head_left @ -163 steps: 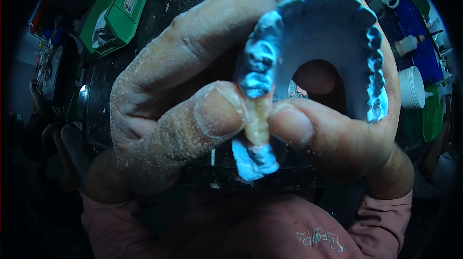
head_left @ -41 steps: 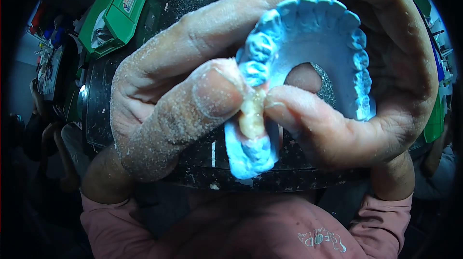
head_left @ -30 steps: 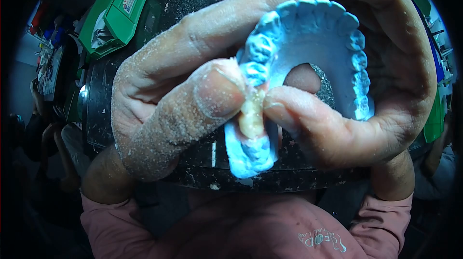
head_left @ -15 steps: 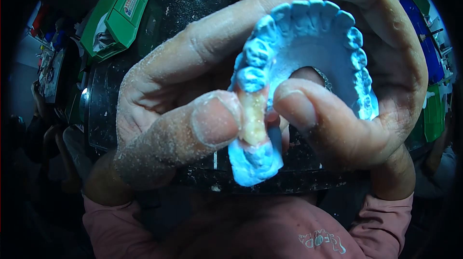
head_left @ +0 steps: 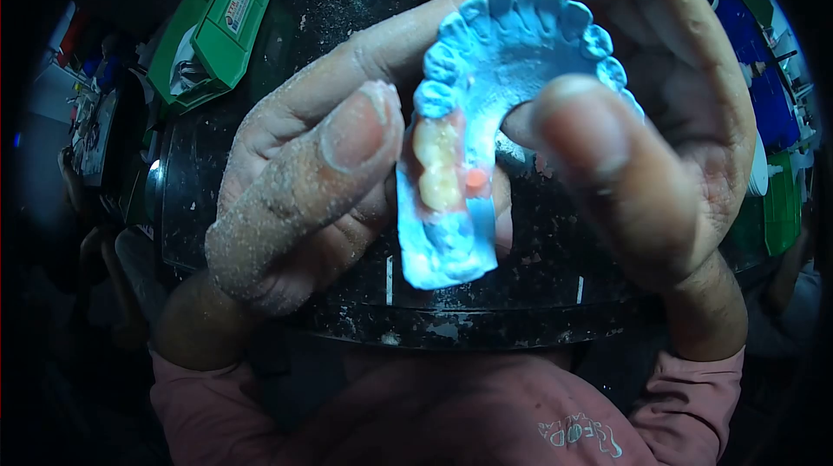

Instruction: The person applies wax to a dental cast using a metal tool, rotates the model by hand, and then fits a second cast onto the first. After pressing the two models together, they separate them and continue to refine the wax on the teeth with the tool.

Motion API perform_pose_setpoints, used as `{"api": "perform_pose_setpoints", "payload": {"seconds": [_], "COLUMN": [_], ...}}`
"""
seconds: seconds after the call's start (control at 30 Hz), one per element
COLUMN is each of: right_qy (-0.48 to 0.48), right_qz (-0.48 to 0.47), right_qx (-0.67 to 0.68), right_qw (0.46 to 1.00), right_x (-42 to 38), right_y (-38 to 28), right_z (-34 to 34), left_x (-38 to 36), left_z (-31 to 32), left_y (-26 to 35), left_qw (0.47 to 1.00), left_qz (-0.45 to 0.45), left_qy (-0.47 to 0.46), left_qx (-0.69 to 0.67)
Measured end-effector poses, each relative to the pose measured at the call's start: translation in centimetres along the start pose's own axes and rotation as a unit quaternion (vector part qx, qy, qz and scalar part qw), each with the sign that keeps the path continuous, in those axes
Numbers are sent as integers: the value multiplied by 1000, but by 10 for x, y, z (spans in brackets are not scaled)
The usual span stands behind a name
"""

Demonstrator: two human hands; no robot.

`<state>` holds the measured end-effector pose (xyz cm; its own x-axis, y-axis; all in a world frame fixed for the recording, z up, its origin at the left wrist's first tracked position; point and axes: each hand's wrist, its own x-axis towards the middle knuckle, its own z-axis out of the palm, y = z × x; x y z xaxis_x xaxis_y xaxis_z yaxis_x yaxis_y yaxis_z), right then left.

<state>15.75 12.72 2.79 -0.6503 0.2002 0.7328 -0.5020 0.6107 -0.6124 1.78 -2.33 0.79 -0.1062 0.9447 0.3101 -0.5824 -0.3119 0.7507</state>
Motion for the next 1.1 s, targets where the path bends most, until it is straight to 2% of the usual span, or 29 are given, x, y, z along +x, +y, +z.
{"api": "perform_pose_setpoints", "payload": {"seconds": [0.03, 0.1, 0.13, 0.17, 0.27, 0.33, 0.37, 0.43, 0.47, 0.5, 0.57, 0.7, 0.73, 0.77, 0.83, 0.9, 0.97, 1.03, 1.1], "right_qy": [13, 40, 53, 74, 57, -9, 22, 44, 77, 105, 88, 41, 43, 90, 48, 9, 69, 64, 58], "right_qz": [-2, -10, -15, -52, -55, 28, 79, 110, 116, 82, 42, 34, 27, 42, 131, 299, 296, 292, 292], "right_qx": [-13, -38, -49, 8, -13, -4, -8, -29, -24, -53, -63, -46, -42, -14, 50, 130, 222, 250, 250], "right_qw": [1000, 998, 997, 996, 997, 1000, 997, 993, 990, 990, 993, 998, 998, 995, 989, 945, 926, 921, 921], "right_x": [1, 2, 3, 3, 4, 3, 1, -2, -4, -3, -4, -5, -6, -6, -8, -6, -7, -9, -8], "right_y": [-1, -2, -1, 6, 6, 2, 0, -4, -4, -2, 8, 15, 19, 21, 19, 10, 9, 11, 12], "right_z": [-7, -24, -31, -34, -39, -38, -31, -19, -11, -1, -2, -2, 0, 9, 5, 1, 16, 17, 14], "left_x": [6, 5, 8, 11, 15, 14, 13, 11, 9, 9, 11, 9, 10, 10, 11, 13, 15, 15, 15], "left_z": [-4, -1, 1, 2, -5, -7, -5, -2, -9, -14, -20, -18, -9, -8, -7, -5, -2, 3, 2], "left_y": [-2, 4, 0, -4, -1, -1, 0, 0, 2, 3, 5, 6, 10, 10, 9, 6, 1, -5, -10], "left_qw": [994, 999, 1000, 999, 998, 998, 997, 996, 997, 997, 997, 997, 995, 995, 991, 989, 985, 972, 970], "left_qz": [1, -32, -9, 15, 4, 4, 14, 32, 30, 30, 64, 66, 42, 42, 67, 90, 111, 134, 152], "left_qy": [-64, -8, 21, 50, 58, 59, 70, 88, 54, 50, 6, 37, 91, 90, 110, 108, 107, 121, 106], "left_qx": [-85, -10, -13, -15, -1, 15, 7, -8, -52, -50, -38, -35, 5, 6, 26, 51, 76, 147, 160]}}
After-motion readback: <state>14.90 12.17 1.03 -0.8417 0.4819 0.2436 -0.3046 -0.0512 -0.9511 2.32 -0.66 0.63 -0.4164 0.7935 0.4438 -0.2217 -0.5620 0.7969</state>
